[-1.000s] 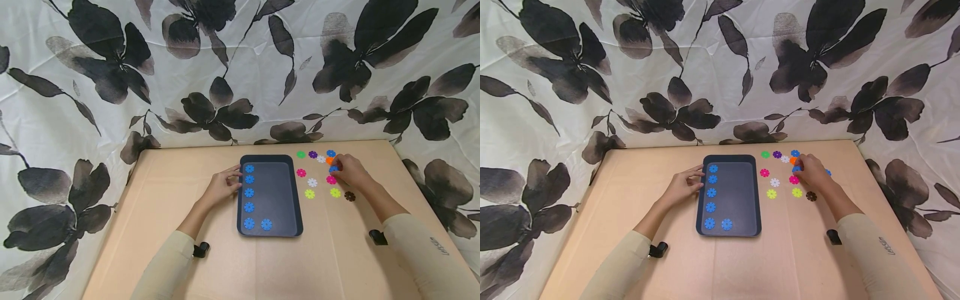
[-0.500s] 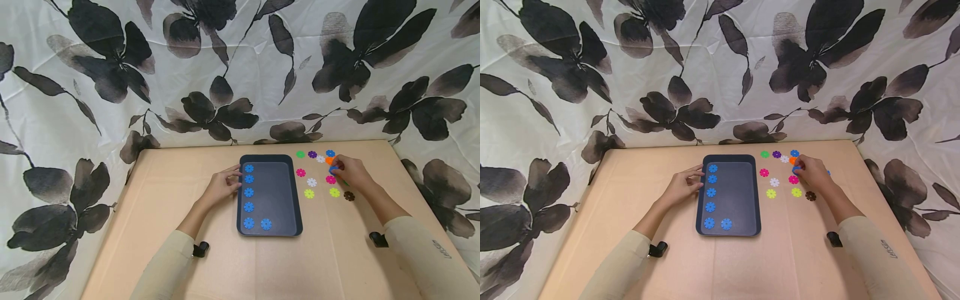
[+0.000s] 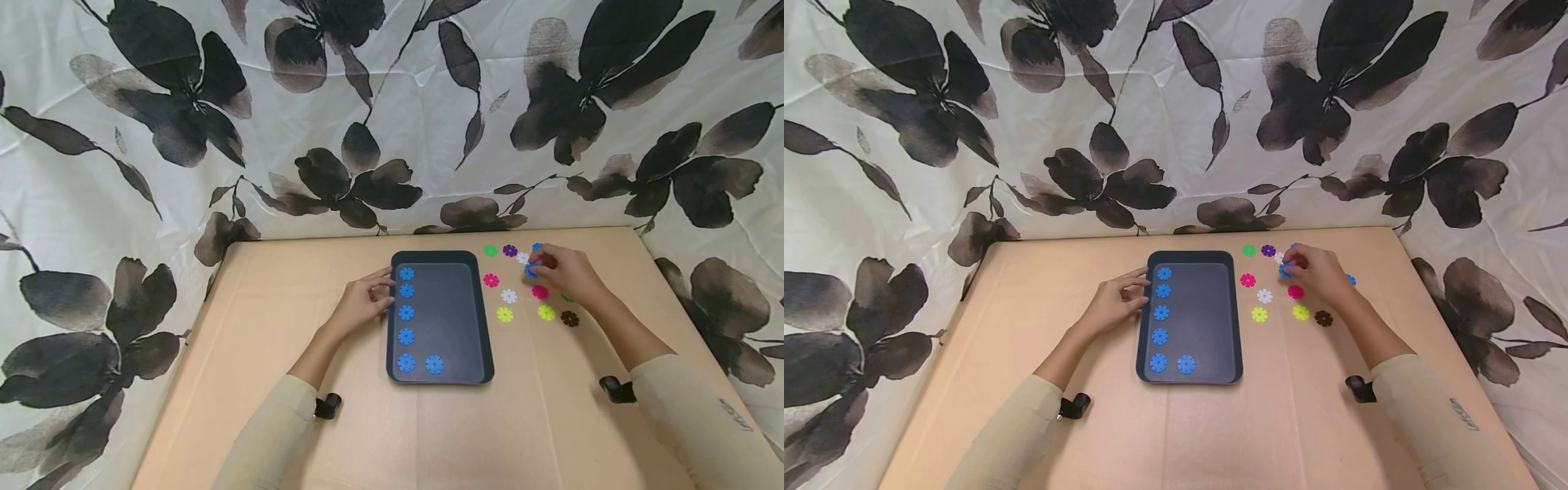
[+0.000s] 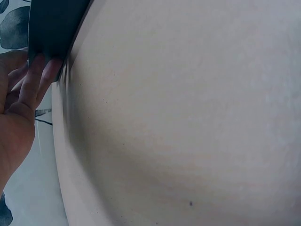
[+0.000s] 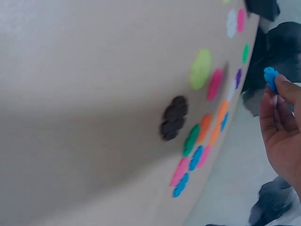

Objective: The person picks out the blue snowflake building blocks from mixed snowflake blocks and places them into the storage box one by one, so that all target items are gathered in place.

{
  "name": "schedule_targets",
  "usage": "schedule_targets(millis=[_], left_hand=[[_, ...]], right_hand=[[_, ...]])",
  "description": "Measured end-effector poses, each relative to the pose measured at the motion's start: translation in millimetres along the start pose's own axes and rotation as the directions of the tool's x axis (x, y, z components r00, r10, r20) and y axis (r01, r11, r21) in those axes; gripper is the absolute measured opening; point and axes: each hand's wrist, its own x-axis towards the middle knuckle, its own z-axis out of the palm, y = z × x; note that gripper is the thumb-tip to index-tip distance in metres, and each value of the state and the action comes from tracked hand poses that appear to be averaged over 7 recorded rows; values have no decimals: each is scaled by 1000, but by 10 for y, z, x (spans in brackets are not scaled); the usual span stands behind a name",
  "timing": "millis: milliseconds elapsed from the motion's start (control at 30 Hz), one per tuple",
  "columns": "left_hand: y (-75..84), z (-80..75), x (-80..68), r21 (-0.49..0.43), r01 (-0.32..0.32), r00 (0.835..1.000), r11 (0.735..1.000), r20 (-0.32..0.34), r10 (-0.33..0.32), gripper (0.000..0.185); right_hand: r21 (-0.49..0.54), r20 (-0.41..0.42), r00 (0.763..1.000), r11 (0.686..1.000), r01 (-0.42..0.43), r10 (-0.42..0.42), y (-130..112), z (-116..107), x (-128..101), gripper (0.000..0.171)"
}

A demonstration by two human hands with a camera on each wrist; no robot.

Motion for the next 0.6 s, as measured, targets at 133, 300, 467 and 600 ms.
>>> schedule_targets(millis=[133,300,467,600], left_hand=[[-3,4,-14,7,0,1000,1000,-4,0,32],[-4,7,-31,13,-3,1000,1000,-7,3,31],[1,16,-44,15,-14,1000,1000,-8,14,31],[0,28,-48,23,-16,1000,1000,-10,16,32]], right_hand=[[28,6,1000,1000,6,-6,-179,-21,0,19],[65,52,998,998,14,-18,-406,-24,1,25],[80,95,993,995,61,-68,-589,17,18,24],[87,129,984,990,112,-123,-732,73,33,18]])
